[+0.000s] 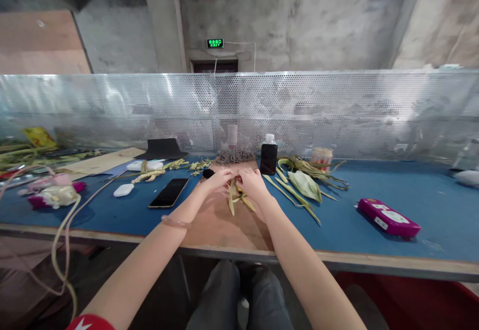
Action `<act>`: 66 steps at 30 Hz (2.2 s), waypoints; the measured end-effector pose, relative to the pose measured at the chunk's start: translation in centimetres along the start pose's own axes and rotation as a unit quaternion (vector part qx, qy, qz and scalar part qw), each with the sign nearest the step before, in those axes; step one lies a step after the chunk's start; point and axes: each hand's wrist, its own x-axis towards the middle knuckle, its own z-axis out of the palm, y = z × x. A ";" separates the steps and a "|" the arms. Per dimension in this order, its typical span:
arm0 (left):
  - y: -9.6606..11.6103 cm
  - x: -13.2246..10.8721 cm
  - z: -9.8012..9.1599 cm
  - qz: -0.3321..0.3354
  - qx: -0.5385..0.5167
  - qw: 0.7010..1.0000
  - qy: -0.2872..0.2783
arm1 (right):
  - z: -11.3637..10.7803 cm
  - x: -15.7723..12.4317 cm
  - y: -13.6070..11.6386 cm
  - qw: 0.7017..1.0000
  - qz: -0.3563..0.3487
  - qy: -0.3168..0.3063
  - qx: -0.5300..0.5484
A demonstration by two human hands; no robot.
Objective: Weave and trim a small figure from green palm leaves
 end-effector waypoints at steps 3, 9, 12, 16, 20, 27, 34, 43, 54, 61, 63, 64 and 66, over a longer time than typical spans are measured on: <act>0.0 0.0 0.0 0.006 -0.003 1.000 0.002 | 0.1 0.0 0.0 1.000 0.000 0.000 0.000; -0.1 0.1 0.0 0.015 -0.002 1.000 0.004 | 0.1 0.0 0.1 1.000 -0.001 0.000 0.002; -0.3 0.2 -0.1 0.020 0.000 1.000 0.003 | 0.0 0.0 0.1 1.000 0.001 -0.014 0.009; -0.5 0.2 -0.1 0.019 0.004 1.000 0.000 | -0.1 0.1 0.1 1.000 0.008 -0.019 0.009; -0.2 0.1 -0.2 0.016 0.004 1.000 -0.009 | -0.1 0.1 0.1 1.000 0.006 -0.013 0.012; 0.2 0.0 -0.2 0.009 0.001 1.000 -0.019 | -0.1 0.0 0.1 0.999 -0.004 -0.007 0.036; 0.0 0.2 -0.1 0.005 0.023 1.000 -0.015 | -0.5 -0.1 0.0 0.999 -0.008 -0.019 0.045; 0.3 -0.1 -0.1 -0.002 0.027 1.000 -0.009 | -0.5 -0.1 -0.1 0.997 0.014 -0.037 0.059; 0.5 -0.4 -0.1 0.009 0.034 0.999 -0.003 | -0.2 -0.1 0.2 0.999 0.009 -0.046 0.028; 1.4 -0.5 -0.1 0.002 0.021 1.000 0.006 | -0.4 -0.2 0.4 0.999 -0.008 -0.013 0.047; 1.5 -0.5 -0.1 0.000 0.017 1.000 0.006 | -0.4 -0.1 0.5 0.998 -0.008 -0.003 0.059; 1.5 -0.5 -0.1 0.000 0.016 1.000 0.006 | -0.3 -0.1 0.5 0.998 -0.008 -0.003 0.062; 1.3 -0.5 -0.1 0.000 0.015 1.000 0.008 | -0.2 0.0 0.6 0.998 -0.005 -0.007 0.064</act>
